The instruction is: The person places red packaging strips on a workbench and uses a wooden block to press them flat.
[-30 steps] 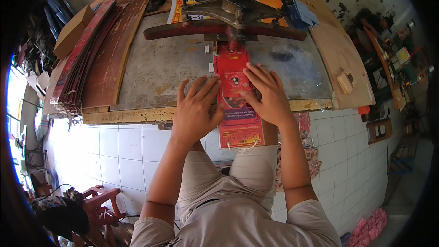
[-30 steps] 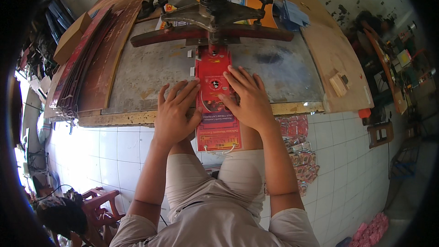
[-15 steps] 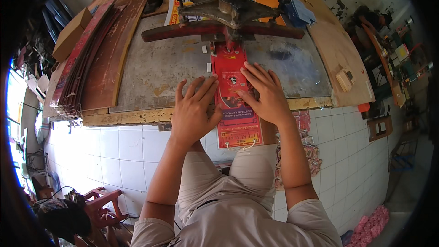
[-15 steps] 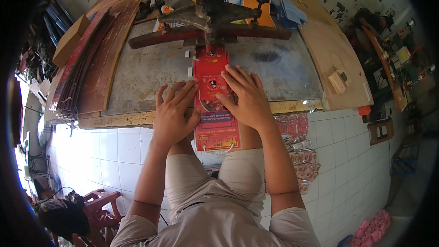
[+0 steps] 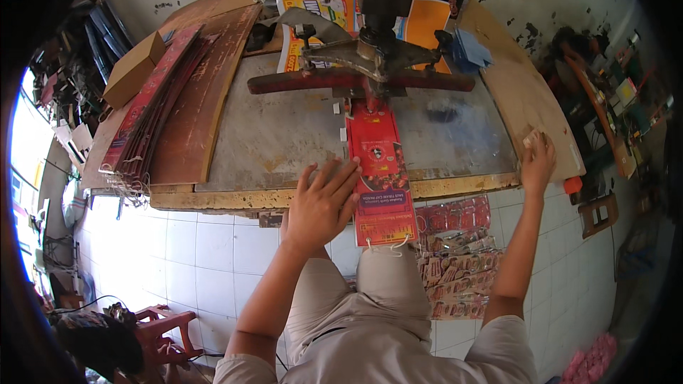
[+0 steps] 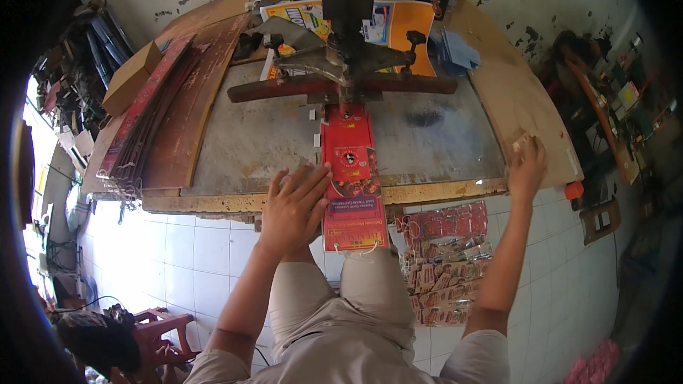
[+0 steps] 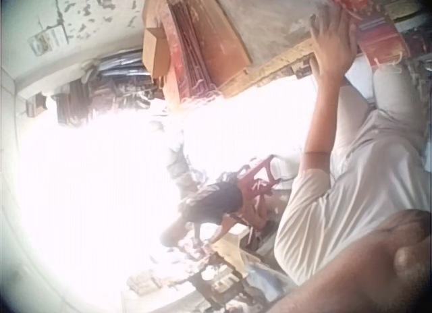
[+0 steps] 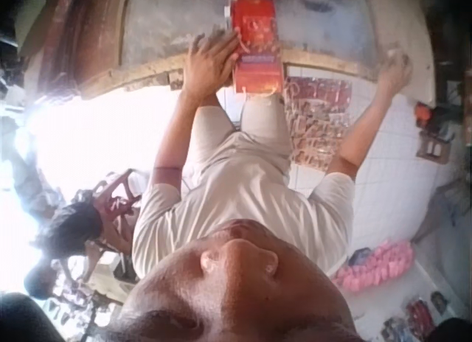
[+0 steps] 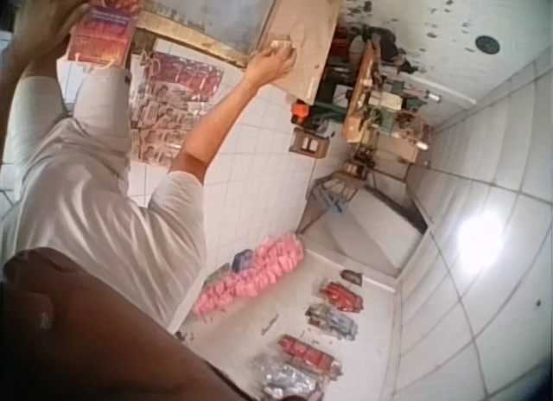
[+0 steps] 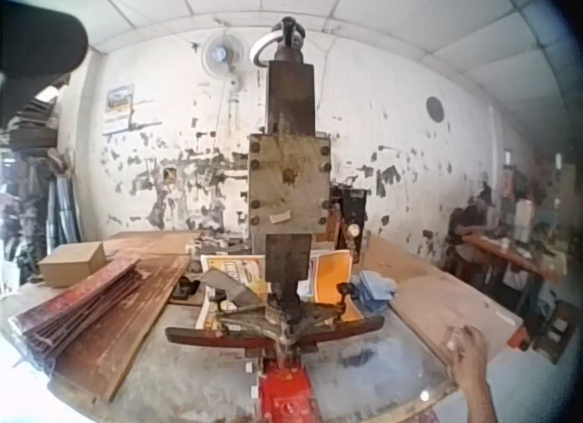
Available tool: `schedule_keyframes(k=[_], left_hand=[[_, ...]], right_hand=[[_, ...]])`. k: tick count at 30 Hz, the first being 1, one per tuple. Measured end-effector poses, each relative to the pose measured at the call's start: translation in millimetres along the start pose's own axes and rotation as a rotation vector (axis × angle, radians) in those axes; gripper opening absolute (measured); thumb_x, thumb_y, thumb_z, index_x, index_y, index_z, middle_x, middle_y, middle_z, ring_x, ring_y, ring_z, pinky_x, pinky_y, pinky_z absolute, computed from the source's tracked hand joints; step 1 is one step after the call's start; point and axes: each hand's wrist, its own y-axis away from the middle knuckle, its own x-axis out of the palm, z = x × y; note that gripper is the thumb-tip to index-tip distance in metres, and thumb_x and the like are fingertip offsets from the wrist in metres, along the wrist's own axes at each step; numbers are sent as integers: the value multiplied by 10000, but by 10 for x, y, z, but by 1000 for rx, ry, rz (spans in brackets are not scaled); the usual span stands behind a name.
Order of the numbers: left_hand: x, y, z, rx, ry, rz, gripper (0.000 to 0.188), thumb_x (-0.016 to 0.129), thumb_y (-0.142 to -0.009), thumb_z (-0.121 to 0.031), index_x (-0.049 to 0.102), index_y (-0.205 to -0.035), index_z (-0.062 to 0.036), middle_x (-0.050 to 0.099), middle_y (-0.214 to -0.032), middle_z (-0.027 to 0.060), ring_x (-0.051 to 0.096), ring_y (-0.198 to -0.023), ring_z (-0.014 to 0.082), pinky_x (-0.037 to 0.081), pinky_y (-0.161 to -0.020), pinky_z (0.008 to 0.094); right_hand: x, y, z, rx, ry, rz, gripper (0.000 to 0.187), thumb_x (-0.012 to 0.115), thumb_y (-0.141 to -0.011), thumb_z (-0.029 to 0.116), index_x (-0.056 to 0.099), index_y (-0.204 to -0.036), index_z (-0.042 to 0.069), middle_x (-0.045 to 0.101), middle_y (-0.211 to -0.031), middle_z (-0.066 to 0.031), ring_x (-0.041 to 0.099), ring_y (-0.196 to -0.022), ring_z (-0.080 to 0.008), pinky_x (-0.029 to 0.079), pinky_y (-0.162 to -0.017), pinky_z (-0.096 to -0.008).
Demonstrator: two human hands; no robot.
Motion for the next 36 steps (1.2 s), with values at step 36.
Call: schedule_keyframes(k=[36], left_hand=[[20,67,-62,-22,17,-38,540,651,-1039,-214,664,-1564,-87,611,-1692,25,547,-1536,308,413,-1248,544]], right_hand=[[-233,32,1150,-348,-602,301,423,818,-1026,208,741,-1402,31,725,-1433,-167,660,-1330,-408,530,-1129,-489]])
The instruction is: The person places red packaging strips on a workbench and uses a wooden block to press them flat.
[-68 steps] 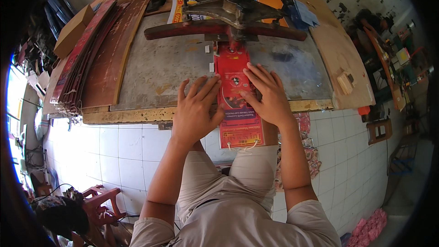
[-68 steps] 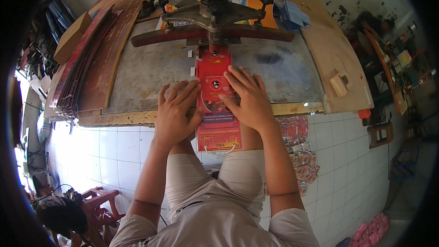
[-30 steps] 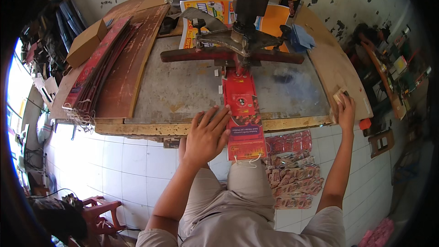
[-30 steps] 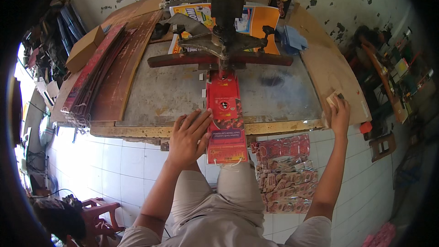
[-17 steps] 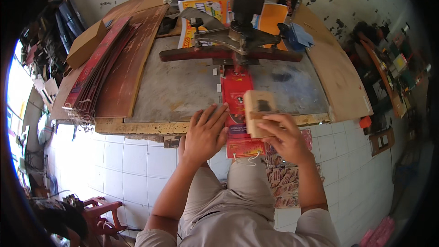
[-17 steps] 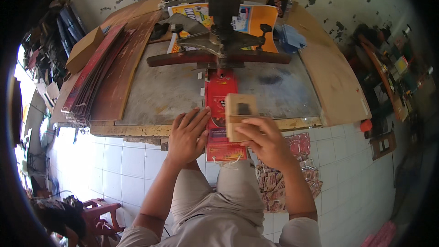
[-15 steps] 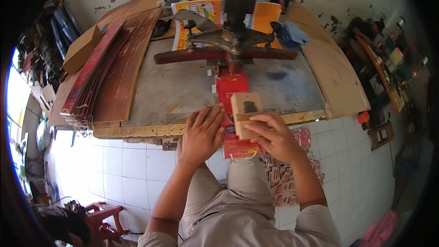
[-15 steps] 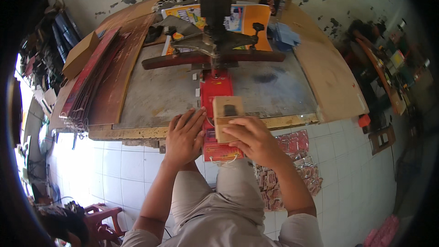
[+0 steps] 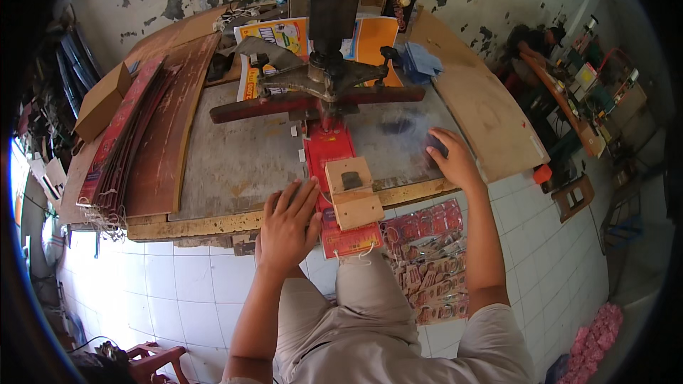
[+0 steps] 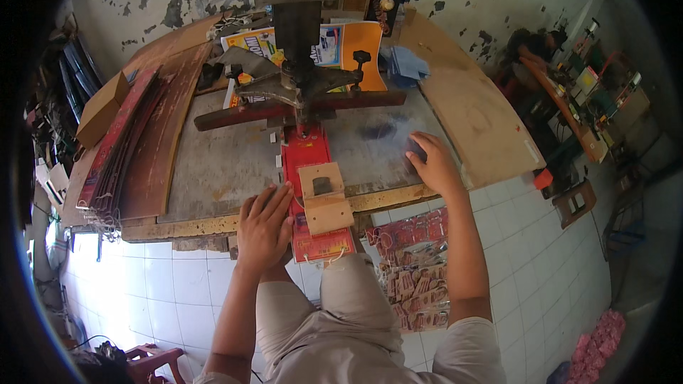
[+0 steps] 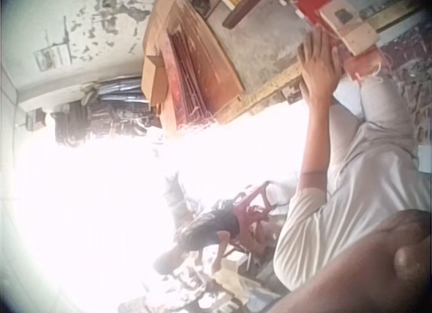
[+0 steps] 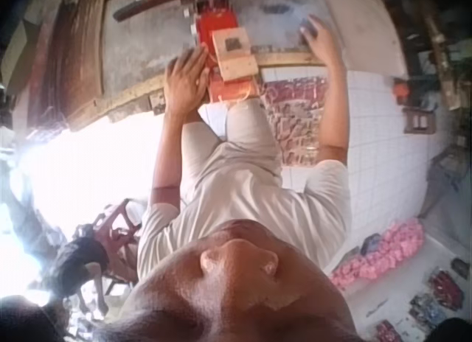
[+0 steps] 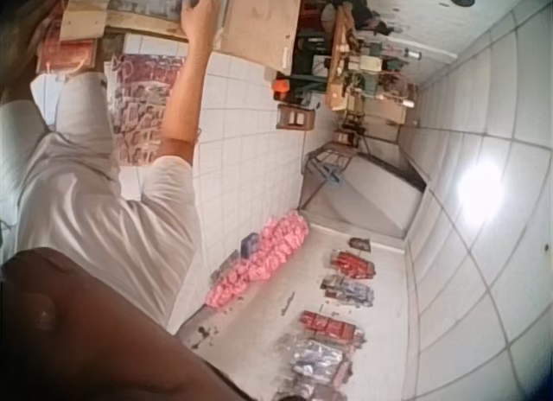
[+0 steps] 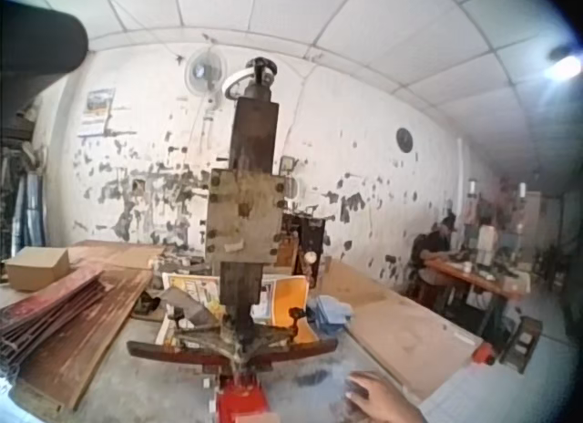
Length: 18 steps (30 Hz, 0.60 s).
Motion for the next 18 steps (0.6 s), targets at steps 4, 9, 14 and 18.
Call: schedule_keyframes(k=[4,9,14,18], left_hand=[[11,21,21,3,8,-13,542,654,-1039,-223,666,-1564,-86,617,-1687,33,557,-1528,316,418,-1242,547],[9,4,10,20,15,-28,498,670,-1056,-243,687,-1518,-59,639,-1658,57,564,-1517,323,429,-1234,563],[5,22,18,-1,12,-12,538,660,-1038,-223,671,-1558,-86,618,-1687,30,559,-1527,320,414,-1248,544],[10,26,25,3,16,-16,540,665,-1033,-220,672,-1558,-92,617,-1689,28,563,-1523,314,413,-1250,536]], right_hand=[[-179,-197,44,23,-32,188,337,797,-1034,168,776,-1335,16,751,-1361,-174,701,-1253,-390,556,-1069,-476],[-318,-353,-47,25,-39,259,226,780,-1036,133,814,-1219,5,790,-1189,-158,746,-1113,-384,581,-993,-451],[-326,-418,8,-64,18,268,188,768,-1044,128,815,-1184,13,789,-1164,-149,744,-1104,-379,586,-973,-442],[-363,-367,-1,-116,16,287,155,757,-1056,127,805,-1156,19,789,-1147,-128,740,-1096,-363,586,-962,-430]])
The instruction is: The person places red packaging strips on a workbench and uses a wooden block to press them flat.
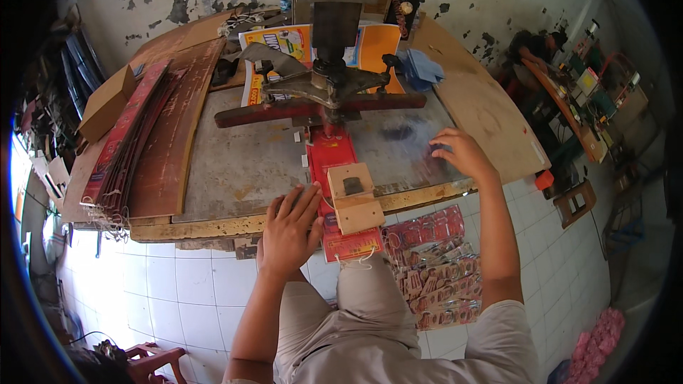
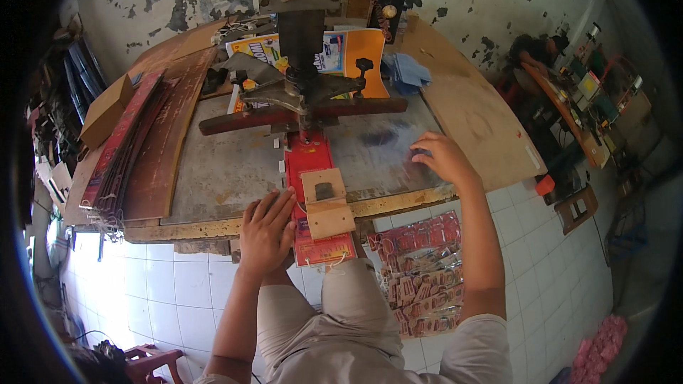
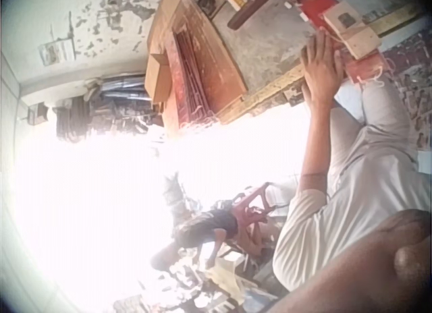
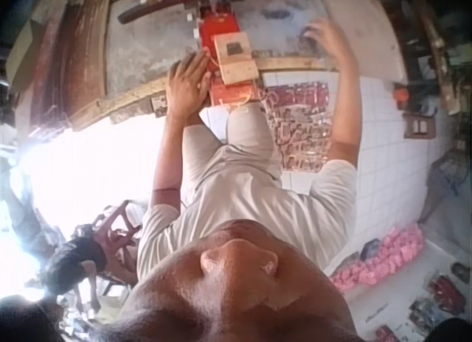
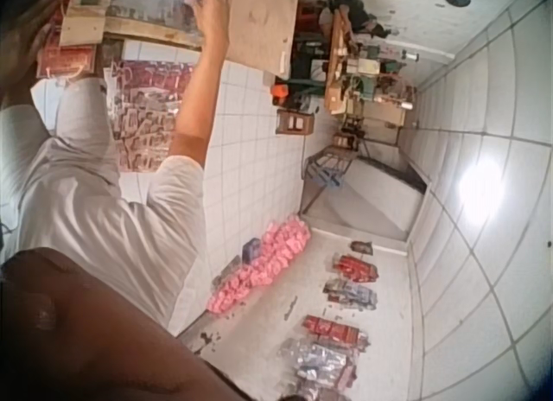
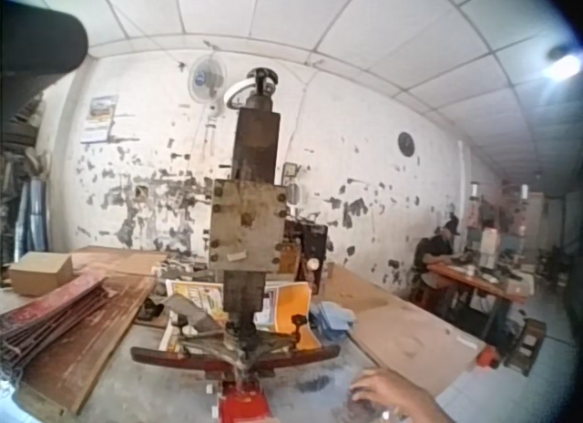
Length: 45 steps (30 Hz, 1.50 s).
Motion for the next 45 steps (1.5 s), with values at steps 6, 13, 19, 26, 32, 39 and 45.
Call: schedule_keyframes(k=[6,13,19,26,32,39,45], left_hand=[[17,-24,-17,11,1,-12,542,672,-1025,-219,676,-1550,-87,620,-1684,35,568,-1517,310,417,-1245,535],[-20,3,-14,2,18,-22,525,674,-1025,-213,685,-1531,-74,626,-1677,48,571,-1515,328,425,-1232,543],[-18,-16,-11,3,48,-16,526,672,-1036,-219,677,-1538,-63,626,-1677,55,567,-1518,337,410,-1243,537],[-184,-105,-60,-86,310,-151,658,755,-1002,-196,589,-1624,-59,652,-1619,152,558,-1526,351,428,-1236,529],[-567,-582,-383,-153,731,-289,620,801,-1059,-262,593,-1594,-30,768,-1335,162,704,-1292,268,557,-1083,443],[-466,-637,-340,-434,1258,-24,318,649,-1197,-262,771,-1256,25,810,-959,58,733,-742,88,535,-637,225],[-423,-594,-84,-671,1303,-332,364,623,-1208,-323,752,-1293,6,823,-987,83,670,-625,82,497,-574,239]], right_hand=[[-7,-124,-223,184,-96,-91,118,706,-1081,76,787,-1133,7,804,-1108,-139,775,-1019,-331,602,-900,-441],[-156,-258,316,10,-129,-468,157,686,-1090,17,795,-1201,45,783,-1141,-133,776,-1007,-286,600,-858,-398],[124,-125,894,-408,18,-407,259,721,-973,-70,802,-1194,35,749,-1128,-130,741,-1013,-325,597,-859,-443],[-116,-11,1292,-298,-254,-447,211,727,-999,-95,802,-1142,42,740,-1085,-100,720,-936,-251,569,-786,-383],[-391,46,1617,-289,-402,-226,185,728,-1024,-86,798,-1146,34,733,-1045,-79,699,-859,-178,559,-715,-322],[-338,140,1572,-456,-389,-325,284,714,-989,-181,793,-1153,37,730,-1050,-98,712,-870,-169,579,-734,-302],[-454,259,1310,-226,-505,-619,180,700,-1044,-119,748,-1168,3,718,-1073,-64,661,-848,-117,548,-742,-274]])
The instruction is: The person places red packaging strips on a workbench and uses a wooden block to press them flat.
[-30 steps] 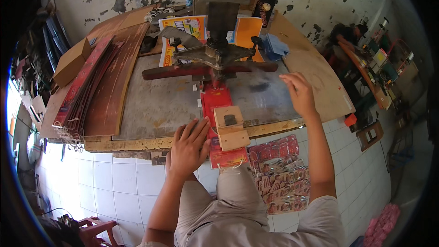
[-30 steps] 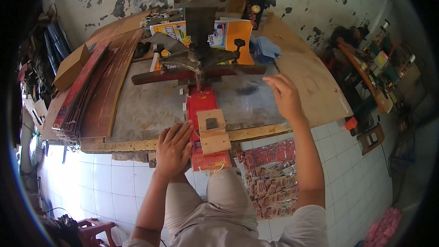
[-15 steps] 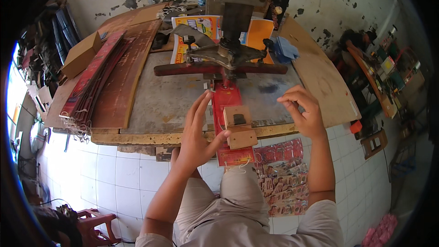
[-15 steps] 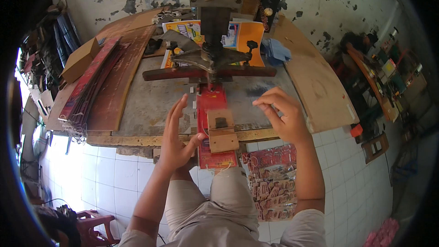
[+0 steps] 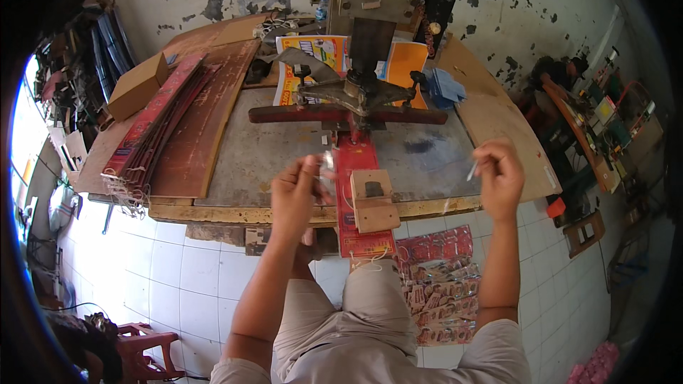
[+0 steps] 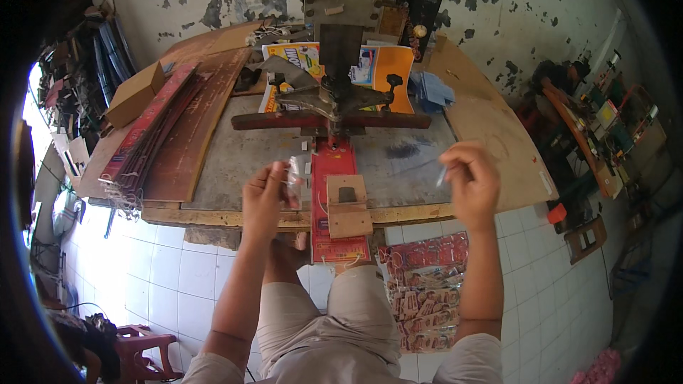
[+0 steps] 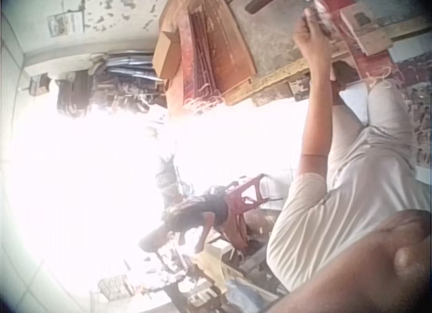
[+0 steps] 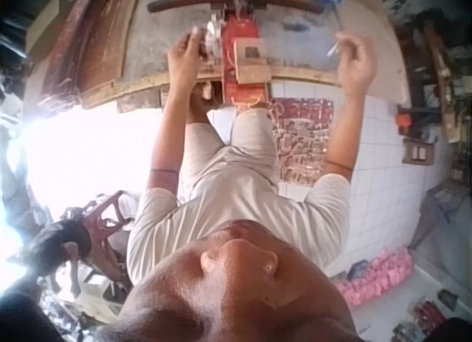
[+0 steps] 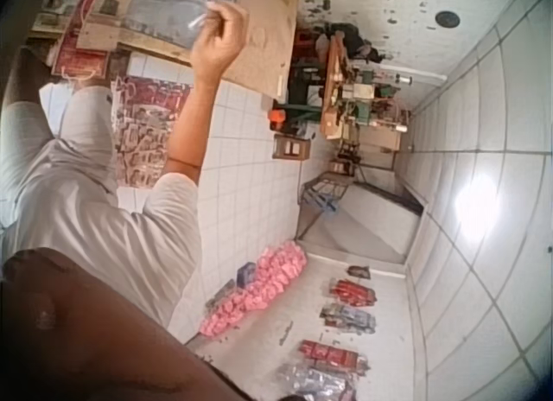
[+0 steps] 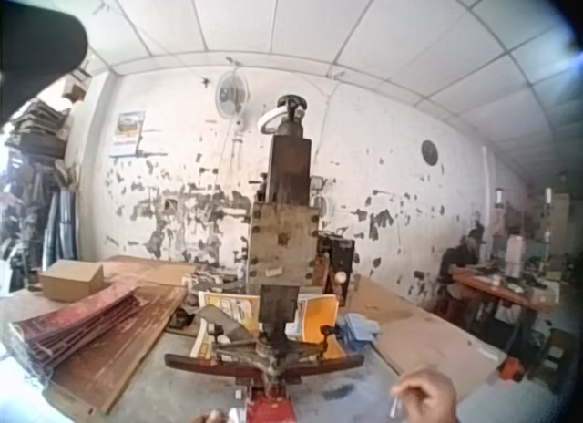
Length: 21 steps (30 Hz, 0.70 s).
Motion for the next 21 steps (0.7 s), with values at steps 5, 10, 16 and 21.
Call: schedule_keyframes(k=[5,10,16,21], left_hand=[[-235,-55,5,78,-105,28,334,616,-1209,-277,743,-1335,5,837,-1052,90,689,-647,81,479,-578,231],[-259,-85,1,175,-154,30,279,646,-1191,-211,756,-1336,0,850,-1080,82,710,-711,67,485,-617,220],[-318,-37,-33,192,-285,-40,262,634,-1187,-184,760,-1347,-19,839,-1107,73,731,-798,84,489,-665,241],[-690,-48,-293,482,-444,-388,171,677,-1142,-56,794,-1262,-22,829,-1155,71,767,-1000,129,582,-845,285]], right_hand=[[-216,-63,-450,244,121,-36,113,690,-1093,-28,755,-1183,-5,730,-1073,-57,635,-845,-109,524,-768,-261],[66,9,-357,194,337,67,128,720,-1071,-30,784,-1175,9,776,-1084,-77,743,-945,-149,560,-784,-298],[806,165,-354,-298,216,83,238,775,-934,-65,812,-1140,49,800,-1142,-117,787,-1066,-315,626,-901,-411],[1036,268,-614,-237,166,506,308,701,-929,-118,824,-1147,61,823,-1184,-105,777,-1143,-331,596,-1047,-483]])
